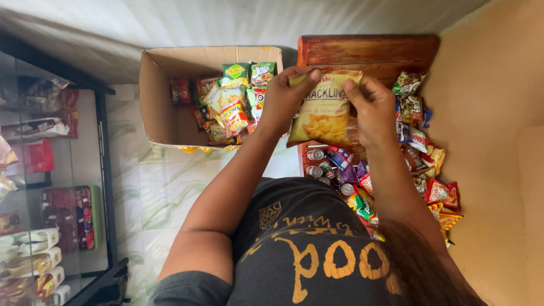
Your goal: The person is sorting different types of snacks and canned drinks from a cardboard box onto a wooden surface.
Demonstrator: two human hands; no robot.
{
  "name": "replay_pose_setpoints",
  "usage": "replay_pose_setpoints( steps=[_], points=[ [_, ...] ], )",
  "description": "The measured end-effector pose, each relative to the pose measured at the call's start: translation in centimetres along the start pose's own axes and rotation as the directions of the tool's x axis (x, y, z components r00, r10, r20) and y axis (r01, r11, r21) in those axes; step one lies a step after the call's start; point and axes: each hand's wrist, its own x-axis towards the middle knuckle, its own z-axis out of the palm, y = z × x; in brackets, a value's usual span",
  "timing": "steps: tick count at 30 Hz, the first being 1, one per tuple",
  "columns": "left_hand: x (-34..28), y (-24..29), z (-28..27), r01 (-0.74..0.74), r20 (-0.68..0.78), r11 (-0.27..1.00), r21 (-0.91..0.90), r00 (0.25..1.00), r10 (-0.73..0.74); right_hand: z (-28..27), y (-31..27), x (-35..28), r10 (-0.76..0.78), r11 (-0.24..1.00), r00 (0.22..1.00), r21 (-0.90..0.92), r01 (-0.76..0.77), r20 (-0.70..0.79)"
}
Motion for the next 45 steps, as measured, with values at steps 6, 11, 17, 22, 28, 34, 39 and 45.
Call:
replay_pose_setpoints(
  steps=[6, 11, 17, 22, 28, 34, 39, 45],
  points=[
    [-0.9, 0.9, 0.3, 0.089, -0.003, 0.992, 0.088, 0.996, -0.089, 0.0, -0.3, 1.0, -0.246, 0.953, 0.956, -0.219, 0.209, -0.158],
    [-1.4, -2.5, -0.2, -0.153, 0.175, 0.962, 0.226, 0.978, 0.114, 2.2, -2.3, -0.5, -0.343, 0.858, 0.938, -0.424, 0.289, -0.055],
    [-1.7, -3.5, 0.1, 0.010, 0.189, 0.991, -0.132, 0.982, 0.016, 2.8, -2.3, -1.3, -0.067, 0.998, 0.991, 0.022, 0.065, 0.117],
    [-2.3, -1.8, -0.5, 0.202, 0.155, 0.928, -0.313, 0.975, -0.159, -0.7, -1.0, -1.1, -0.181, 0.967, 0.967, -0.147, 0.208, 0.179],
    [-2.3, 0.0, -1.3, 0.191, 0.149, 0.972, -0.136, 0.974, -0.170, -0.3, -3.5, -2.8, 0.083, 0.995, 0.892, 0.016, -0.100, 0.443],
    [-3.8, 1.7, -2.4, -0.032, 0.230, 0.999, -0.014, 0.972, 0.035, -0.7, -4.3, -3.4, 0.040, 0.999, 0.946, -0.018, -0.036, 0.321],
    [-4.8, 2.2, -3.4, -0.006, 0.376, 1.000, 0.002, 0.927, 0.005, -1.6, -3.4, -3.5, 0.099, 0.989, 0.958, 0.081, -0.125, 0.270],
    [-5.1, 2.6, -3.8, -0.010, 0.397, 1.000, 0.006, 0.918, 0.007, -1.9, -1.7, -3.3, 0.095, 0.985, 0.973, 0.120, -0.122, 0.209]
  ],
)
